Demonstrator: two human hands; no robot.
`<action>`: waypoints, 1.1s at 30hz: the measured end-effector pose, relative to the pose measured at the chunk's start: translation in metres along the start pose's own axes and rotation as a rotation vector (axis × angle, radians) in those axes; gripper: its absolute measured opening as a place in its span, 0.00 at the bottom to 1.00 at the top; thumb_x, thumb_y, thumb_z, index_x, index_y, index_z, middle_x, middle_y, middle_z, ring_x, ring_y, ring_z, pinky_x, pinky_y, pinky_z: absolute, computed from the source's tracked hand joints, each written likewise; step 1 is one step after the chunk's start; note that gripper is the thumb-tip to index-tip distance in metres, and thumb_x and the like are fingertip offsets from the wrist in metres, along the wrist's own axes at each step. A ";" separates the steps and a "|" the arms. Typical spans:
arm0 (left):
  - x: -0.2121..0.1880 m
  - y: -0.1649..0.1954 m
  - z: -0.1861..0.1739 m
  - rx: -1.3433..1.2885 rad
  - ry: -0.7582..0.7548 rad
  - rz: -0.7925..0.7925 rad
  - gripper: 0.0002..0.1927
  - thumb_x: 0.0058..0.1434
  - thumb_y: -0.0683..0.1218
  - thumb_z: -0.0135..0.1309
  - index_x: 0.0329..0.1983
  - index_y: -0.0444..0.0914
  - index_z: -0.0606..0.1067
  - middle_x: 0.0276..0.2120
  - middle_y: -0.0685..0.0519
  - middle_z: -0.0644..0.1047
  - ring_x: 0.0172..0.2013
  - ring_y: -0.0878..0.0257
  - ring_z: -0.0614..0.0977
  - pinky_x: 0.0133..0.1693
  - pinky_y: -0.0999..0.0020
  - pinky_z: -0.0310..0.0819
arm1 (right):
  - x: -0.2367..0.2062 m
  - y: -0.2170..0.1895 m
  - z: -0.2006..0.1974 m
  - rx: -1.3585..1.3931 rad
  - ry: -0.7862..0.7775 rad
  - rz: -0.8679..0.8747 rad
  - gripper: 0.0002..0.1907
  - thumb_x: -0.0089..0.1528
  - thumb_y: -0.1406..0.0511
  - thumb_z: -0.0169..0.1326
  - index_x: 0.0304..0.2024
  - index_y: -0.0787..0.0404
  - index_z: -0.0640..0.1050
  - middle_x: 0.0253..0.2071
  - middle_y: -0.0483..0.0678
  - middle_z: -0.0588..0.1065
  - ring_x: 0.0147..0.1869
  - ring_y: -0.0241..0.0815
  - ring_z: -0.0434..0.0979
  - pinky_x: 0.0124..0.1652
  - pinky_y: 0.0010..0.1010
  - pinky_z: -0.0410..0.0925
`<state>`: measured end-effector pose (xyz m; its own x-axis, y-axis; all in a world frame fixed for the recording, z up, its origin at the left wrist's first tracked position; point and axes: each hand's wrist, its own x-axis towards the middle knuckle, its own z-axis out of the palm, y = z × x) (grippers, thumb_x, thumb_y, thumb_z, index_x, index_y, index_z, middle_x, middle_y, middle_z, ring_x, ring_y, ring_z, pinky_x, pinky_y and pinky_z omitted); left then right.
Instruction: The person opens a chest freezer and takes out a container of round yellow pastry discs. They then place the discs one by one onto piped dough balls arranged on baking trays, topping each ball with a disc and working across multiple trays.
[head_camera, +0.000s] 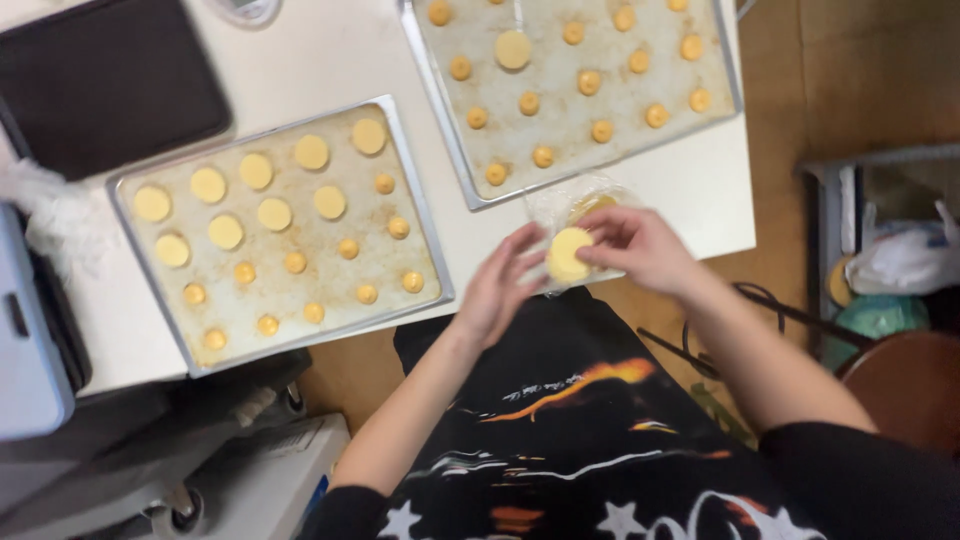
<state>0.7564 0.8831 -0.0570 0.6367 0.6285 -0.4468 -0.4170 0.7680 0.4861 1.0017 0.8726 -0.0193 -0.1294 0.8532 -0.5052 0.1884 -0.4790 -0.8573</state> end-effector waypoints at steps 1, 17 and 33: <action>0.001 0.000 0.004 -0.104 -0.023 -0.040 0.33 0.75 0.61 0.27 0.76 0.39 0.57 0.72 0.49 0.63 0.67 0.56 0.69 0.63 0.55 0.65 | 0.002 -0.002 0.022 0.122 -0.027 -0.008 0.18 0.59 0.64 0.63 0.51 0.61 0.79 0.36 0.43 0.81 0.38 0.30 0.80 0.38 0.23 0.73; -0.114 0.097 -0.122 -0.195 0.162 0.010 0.25 0.74 0.44 0.38 0.73 0.34 0.61 0.59 0.42 0.72 0.55 0.52 0.79 0.54 0.55 0.78 | 0.059 -0.091 0.226 -0.395 -0.168 -0.253 0.30 0.52 0.66 0.66 0.58 0.56 0.77 0.54 0.46 0.73 0.39 0.36 0.77 0.36 0.26 0.74; -0.136 0.140 -0.210 -0.056 0.281 -0.080 0.23 0.70 0.44 0.49 0.68 0.34 0.68 0.57 0.45 0.75 0.53 0.58 0.81 0.53 0.61 0.81 | 0.103 -0.062 0.309 -0.684 0.041 -0.483 0.23 0.53 0.61 0.70 0.48 0.61 0.80 0.52 0.48 0.78 0.52 0.48 0.80 0.49 0.35 0.74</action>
<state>0.4747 0.9310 -0.0859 0.4677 0.5688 -0.6765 -0.4128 0.8174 0.4018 0.6757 0.9259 -0.0487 -0.3142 0.9458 -0.0824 0.6722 0.1604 -0.7228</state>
